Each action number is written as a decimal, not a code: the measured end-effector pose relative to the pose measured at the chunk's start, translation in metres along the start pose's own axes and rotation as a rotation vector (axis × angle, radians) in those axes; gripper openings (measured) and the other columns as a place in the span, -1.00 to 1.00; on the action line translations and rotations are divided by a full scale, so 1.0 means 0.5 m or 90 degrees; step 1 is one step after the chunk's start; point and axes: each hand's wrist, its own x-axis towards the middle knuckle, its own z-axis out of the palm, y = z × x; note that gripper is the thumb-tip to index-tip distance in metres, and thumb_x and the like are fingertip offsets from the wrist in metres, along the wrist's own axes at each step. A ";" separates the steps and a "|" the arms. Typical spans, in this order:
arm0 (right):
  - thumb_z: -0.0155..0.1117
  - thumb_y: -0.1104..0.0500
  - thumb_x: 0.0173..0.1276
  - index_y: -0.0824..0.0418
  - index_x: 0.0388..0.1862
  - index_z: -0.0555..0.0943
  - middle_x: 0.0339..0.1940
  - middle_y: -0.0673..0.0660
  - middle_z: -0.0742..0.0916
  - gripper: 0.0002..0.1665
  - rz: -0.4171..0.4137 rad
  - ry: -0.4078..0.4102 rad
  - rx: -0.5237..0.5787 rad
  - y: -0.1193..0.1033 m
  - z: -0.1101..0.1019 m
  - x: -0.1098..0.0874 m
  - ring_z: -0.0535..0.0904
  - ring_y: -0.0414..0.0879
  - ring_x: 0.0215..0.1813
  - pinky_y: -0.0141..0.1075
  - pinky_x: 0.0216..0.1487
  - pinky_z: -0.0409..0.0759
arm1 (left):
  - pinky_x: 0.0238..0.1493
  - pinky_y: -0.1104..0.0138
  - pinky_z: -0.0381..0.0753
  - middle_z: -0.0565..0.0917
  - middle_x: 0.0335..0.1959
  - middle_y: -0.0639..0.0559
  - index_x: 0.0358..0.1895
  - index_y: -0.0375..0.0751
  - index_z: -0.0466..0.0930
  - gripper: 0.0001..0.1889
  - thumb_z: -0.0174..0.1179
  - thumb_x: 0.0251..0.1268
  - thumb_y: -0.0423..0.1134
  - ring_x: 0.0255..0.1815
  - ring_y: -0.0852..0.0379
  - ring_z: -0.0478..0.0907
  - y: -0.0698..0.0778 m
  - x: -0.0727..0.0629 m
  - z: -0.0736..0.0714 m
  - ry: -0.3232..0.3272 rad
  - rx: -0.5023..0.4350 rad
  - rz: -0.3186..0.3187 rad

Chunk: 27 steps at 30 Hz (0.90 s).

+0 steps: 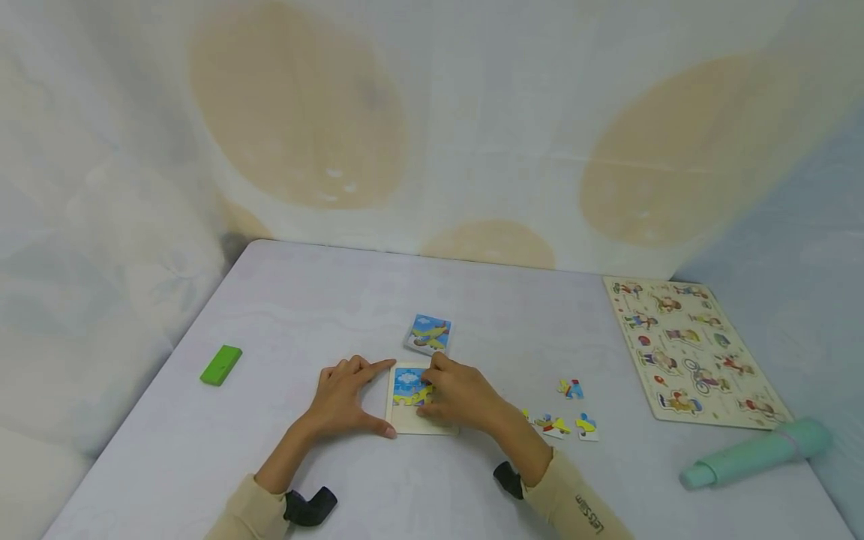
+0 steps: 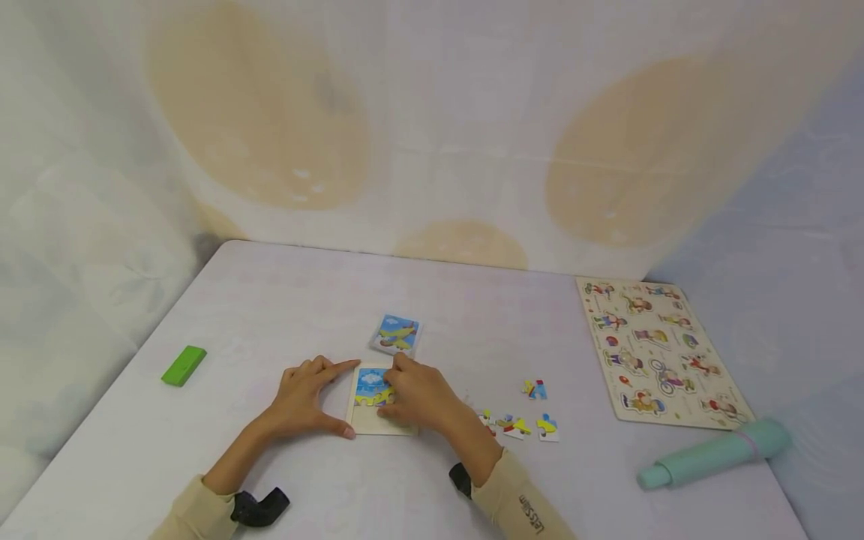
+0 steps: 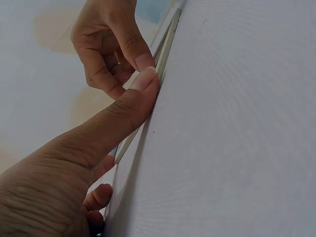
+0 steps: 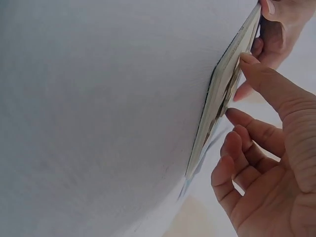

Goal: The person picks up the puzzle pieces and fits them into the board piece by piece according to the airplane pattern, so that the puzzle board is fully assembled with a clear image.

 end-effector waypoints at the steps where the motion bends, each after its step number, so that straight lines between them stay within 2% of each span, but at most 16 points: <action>1: 0.48 -0.17 0.18 0.27 0.08 0.68 -0.18 -0.02 0.50 -0.34 0.000 0.000 -0.002 0.000 0.001 0.000 0.41 -0.27 -0.31 -0.44 -0.26 0.48 | -0.01 0.09 0.13 0.29 -0.28 0.20 0.42 0.22 0.40 0.16 0.50 -0.52 0.49 -0.21 0.21 0.22 0.001 0.000 0.000 0.001 -0.001 0.000; 7: 0.46 -0.19 0.19 0.22 0.07 0.65 -0.16 -0.01 0.51 -0.36 0.003 0.007 -0.019 -0.004 0.005 0.002 0.45 -0.25 -0.28 -0.40 -0.20 0.55 | -0.01 0.08 0.14 0.29 -0.28 0.19 0.42 0.21 0.41 0.16 0.54 -0.54 0.44 -0.22 0.19 0.22 0.003 0.000 -0.003 0.005 -0.004 -0.007; 13: 0.46 -0.23 0.17 0.19 0.28 0.51 -0.04 0.05 0.56 -0.19 0.017 0.006 -0.015 -0.007 0.002 -0.009 0.52 -0.20 -0.18 -0.32 -0.11 0.62 | 0.00 0.08 0.13 0.28 -0.28 0.19 0.42 0.21 0.41 0.16 0.53 -0.53 0.46 -0.22 0.19 0.21 0.003 0.001 0.001 -0.002 -0.006 -0.010; 17: 0.44 -0.24 0.18 0.13 0.35 0.51 -0.10 0.04 0.53 -0.17 0.016 0.015 -0.021 -0.001 -0.002 -0.032 0.46 -0.21 -0.26 -0.40 -0.24 0.54 | 0.00 0.09 0.13 0.28 -0.29 0.18 0.42 0.22 0.40 0.17 0.53 -0.54 0.46 -0.23 0.19 0.20 0.002 0.002 0.004 -0.003 -0.008 -0.013; 22: 0.37 -0.31 0.21 -0.04 0.36 0.54 -0.19 0.03 0.51 -0.22 -0.011 -0.011 -0.066 0.004 -0.001 -0.061 0.39 -0.23 -0.35 -0.46 -0.36 0.41 | 0.00 0.09 0.13 0.29 -0.27 0.19 0.42 0.24 0.40 0.17 0.53 -0.54 0.47 -0.21 0.19 0.20 0.002 0.001 0.004 -0.004 -0.010 -0.016; 27: 0.28 -0.36 0.25 -0.17 0.33 0.56 -0.14 0.10 0.56 -0.31 -0.014 -0.045 -0.139 -0.007 0.006 -0.071 0.47 -0.18 -0.30 -0.33 -0.31 0.54 | 0.00 0.09 0.12 0.30 -0.26 0.20 0.42 0.24 0.40 0.16 0.53 -0.53 0.46 -0.20 0.19 0.22 0.000 0.001 0.003 -0.002 -0.008 -0.012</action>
